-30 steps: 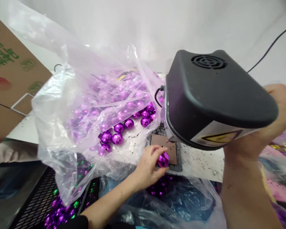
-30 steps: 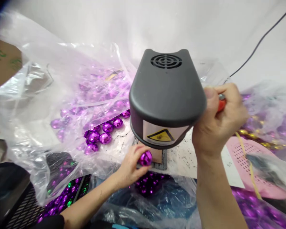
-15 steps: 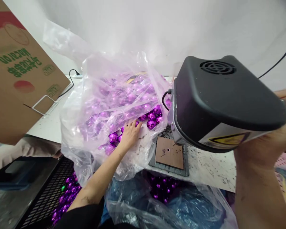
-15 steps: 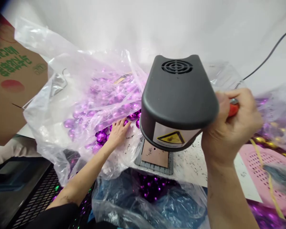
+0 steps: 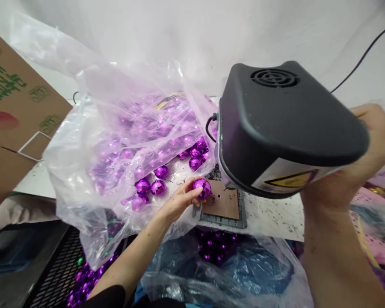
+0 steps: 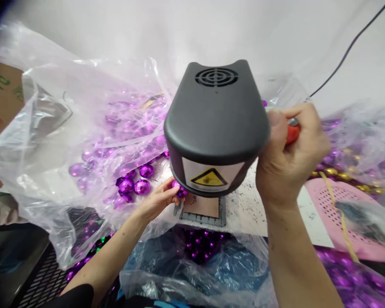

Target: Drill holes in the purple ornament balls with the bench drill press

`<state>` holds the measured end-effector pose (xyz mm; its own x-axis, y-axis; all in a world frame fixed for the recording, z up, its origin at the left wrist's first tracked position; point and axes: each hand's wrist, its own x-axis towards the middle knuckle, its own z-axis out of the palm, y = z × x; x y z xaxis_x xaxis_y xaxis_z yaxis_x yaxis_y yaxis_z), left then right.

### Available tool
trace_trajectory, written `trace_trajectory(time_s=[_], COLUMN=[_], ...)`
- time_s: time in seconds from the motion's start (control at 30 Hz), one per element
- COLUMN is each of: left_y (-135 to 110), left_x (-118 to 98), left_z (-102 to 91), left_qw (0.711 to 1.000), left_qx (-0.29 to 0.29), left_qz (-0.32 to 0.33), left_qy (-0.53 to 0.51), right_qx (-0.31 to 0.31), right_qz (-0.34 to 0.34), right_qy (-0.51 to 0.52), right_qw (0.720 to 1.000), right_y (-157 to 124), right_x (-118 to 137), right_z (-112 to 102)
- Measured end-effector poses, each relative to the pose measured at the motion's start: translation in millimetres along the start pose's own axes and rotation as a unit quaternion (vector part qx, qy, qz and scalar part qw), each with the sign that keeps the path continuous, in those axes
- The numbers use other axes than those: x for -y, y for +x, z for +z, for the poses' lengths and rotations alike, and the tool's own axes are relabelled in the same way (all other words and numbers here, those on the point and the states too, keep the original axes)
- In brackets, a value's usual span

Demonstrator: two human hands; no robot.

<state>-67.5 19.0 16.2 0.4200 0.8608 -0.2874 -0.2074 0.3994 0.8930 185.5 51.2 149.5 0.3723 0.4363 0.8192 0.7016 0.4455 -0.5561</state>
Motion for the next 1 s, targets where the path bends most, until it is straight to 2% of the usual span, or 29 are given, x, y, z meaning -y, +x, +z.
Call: trace_trajectory(time_s=[0.1, 0.2, 0.4, 0.53, 0.6, 0.7, 0.8, 0.9, 1.0], left_y=[8, 14, 15, 15, 19, 26, 30, 30, 27], left_x=[10, 19, 23, 27, 34, 47, 54, 51, 46], left_z=[10.1, 18.5, 36.4, 45.6, 47.5, 47.5, 46.6, 46.6, 47.4], left_qw=[0.995, 0.977, 0.904, 0.854, 0.838, 0.838, 0.846, 0.852, 0.861], left_qx=[-0.019, -0.025, -0.047, -0.064, -0.080, -0.095, -0.078, -0.061, -0.050], left_qz=[0.021, 0.068, 0.156, 0.190, 0.204, 0.231, 0.238, 0.228, 0.212], left_qy=[0.096, 0.199, 0.395, 0.480, 0.499, 0.486, 0.470, 0.467, 0.459], right_qx=[0.013, 0.018, 0.019, 0.022, 0.022, 0.019, 0.027, 0.031, 0.022], right_qz=[0.002, 0.005, 0.003, -0.001, -0.008, -0.016, -0.005, 0.007, -0.009], right_qy=[0.005, 0.015, 0.022, 0.018, 0.014, 0.000, -0.004, 0.002, -0.002], right_qw=[1.000, 1.000, 1.000, 1.000, 1.000, 1.000, 1.000, 1.000, 1.000], right_y=[1, 1, 1, 0, -1, -3, -4, -4, -7], right_x=[4, 7, 9, 9, 8, 5, 4, 5, 10], right_z=[-2, -2, -1, -1, -2, -3, -5, -6, -8])
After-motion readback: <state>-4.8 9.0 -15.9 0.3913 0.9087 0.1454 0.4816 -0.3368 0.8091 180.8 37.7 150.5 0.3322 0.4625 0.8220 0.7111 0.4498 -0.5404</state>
